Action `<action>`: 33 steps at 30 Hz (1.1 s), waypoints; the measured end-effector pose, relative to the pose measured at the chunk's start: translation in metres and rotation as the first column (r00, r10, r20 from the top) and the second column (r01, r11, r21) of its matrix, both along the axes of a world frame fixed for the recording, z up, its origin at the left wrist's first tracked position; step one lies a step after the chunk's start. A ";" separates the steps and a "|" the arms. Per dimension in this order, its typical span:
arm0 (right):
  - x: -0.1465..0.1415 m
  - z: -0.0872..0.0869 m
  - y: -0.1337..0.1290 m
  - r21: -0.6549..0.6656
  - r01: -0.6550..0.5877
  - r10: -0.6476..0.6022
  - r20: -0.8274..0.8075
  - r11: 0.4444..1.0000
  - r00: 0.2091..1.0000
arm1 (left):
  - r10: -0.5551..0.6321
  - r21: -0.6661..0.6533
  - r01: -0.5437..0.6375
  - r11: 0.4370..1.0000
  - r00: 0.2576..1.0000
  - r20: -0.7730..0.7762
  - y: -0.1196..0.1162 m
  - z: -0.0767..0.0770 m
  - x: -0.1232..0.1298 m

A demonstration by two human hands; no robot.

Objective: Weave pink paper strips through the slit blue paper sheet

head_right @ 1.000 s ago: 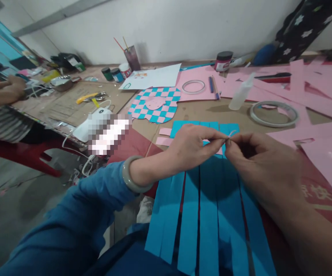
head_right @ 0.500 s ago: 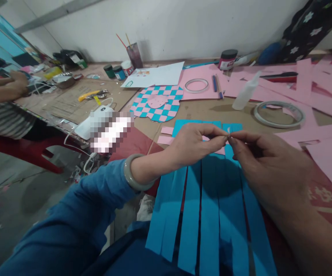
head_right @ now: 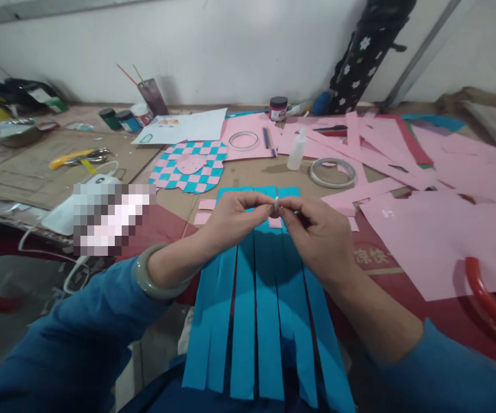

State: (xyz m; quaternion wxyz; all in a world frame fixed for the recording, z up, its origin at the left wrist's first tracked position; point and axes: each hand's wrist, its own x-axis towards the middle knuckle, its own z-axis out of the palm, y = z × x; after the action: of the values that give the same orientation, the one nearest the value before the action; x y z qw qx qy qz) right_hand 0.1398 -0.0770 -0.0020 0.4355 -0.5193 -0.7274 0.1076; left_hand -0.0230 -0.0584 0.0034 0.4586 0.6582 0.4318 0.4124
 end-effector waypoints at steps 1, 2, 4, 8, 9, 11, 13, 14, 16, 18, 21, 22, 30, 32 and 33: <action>0.000 -0.001 0.000 -0.002 -0.003 0.003 -0.007 1.000 1.000 | 0.002 -0.006 -0.002 1.000 1.000 -0.006 0.000 0.000 0.000; 0.001 -0.001 0.000 -0.005 -0.009 0.009 -0.012 1.000 1.000 | 0.004 -0.009 -0.004 1.000 1.000 -0.012 -0.001 0.001 0.000; 0.001 -0.002 0.000 -0.004 -0.019 0.019 -0.019 1.000 1.000 | 0.002 -0.010 -0.002 1.000 1.000 -0.016 -0.001 0.001 0.000; 0.002 -0.003 0.001 -0.002 -0.045 0.045 -0.010 0.999 0.999 | -0.015 -0.014 0.015 1.000 1.000 0.007 -0.001 0.002 -0.001; 0.002 -0.003 0.001 0.004 -0.052 0.052 -0.011 0.999 0.999 | -0.020 -0.018 0.020 1.000 1.000 0.017 0.000 0.002 -0.001; 0.002 -0.003 0.001 0.017 -0.059 0.059 -0.019 0.998 0.998 | -0.026 -0.032 0.027 0.999 0.999 0.042 0.000 0.002 0.000; 0.002 -0.003 0.001 0.023 -0.065 0.066 -0.033 0.998 0.997 | -0.024 -0.049 0.028 0.998 0.997 0.079 0.000 0.003 0.000; 0.001 -0.003 0.001 0.022 -0.065 0.066 -0.038 0.998 0.997 | -0.022 -0.056 0.028 0.998 0.995 0.097 -0.001 0.003 0.000; 0.001 -0.002 0.000 0.020 -0.048 0.049 -0.042 0.999 0.998 | -0.025 -0.064 0.033 0.997 0.992 0.120 -0.001 0.004 0.000; 0.000 -0.001 -0.001 0.034 -0.017 0.019 -0.042 0.999 0.999 | -0.030 -0.060 0.037 0.998 0.993 0.116 -0.001 0.004 -0.001; -0.001 0.001 -0.003 0.071 -0.014 0.016 -0.038 0.997 0.999 | -0.030 -0.041 0.034 0.999 0.995 0.091 -0.001 0.004 -0.001; -0.001 0.001 -0.003 0.076 -0.022 0.025 -0.036 0.997 0.999 | -0.028 -0.033 0.031 0.999 0.996 0.081 -0.001 0.003 -0.001; -0.004 -0.001 -0.002 0.101 -0.019 0.020 -0.005 0.995 1.000 | 0.051 0.119 -0.046 0.992 0.998 -0.038 -0.003 0.001 -0.001; -0.005 -0.001 -0.002 0.103 -0.017 0.016 0.003 0.995 1.000 | 0.074 0.168 -0.058 0.984 0.993 -0.093 -0.004 0.001 -0.001; -0.005 -0.001 -0.002 0.102 -0.018 0.018 0.006 0.995 1.000 | 0.081 0.183 -0.059 0.981 0.990 -0.113 -0.005 0.000 -0.001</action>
State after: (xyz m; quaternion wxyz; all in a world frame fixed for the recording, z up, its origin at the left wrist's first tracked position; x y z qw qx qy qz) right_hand 0.1348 -0.0794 -0.0030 0.4586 -0.4899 -0.7378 0.0727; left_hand -0.0238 -0.0629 0.0039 0.3559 0.7048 0.4424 0.4252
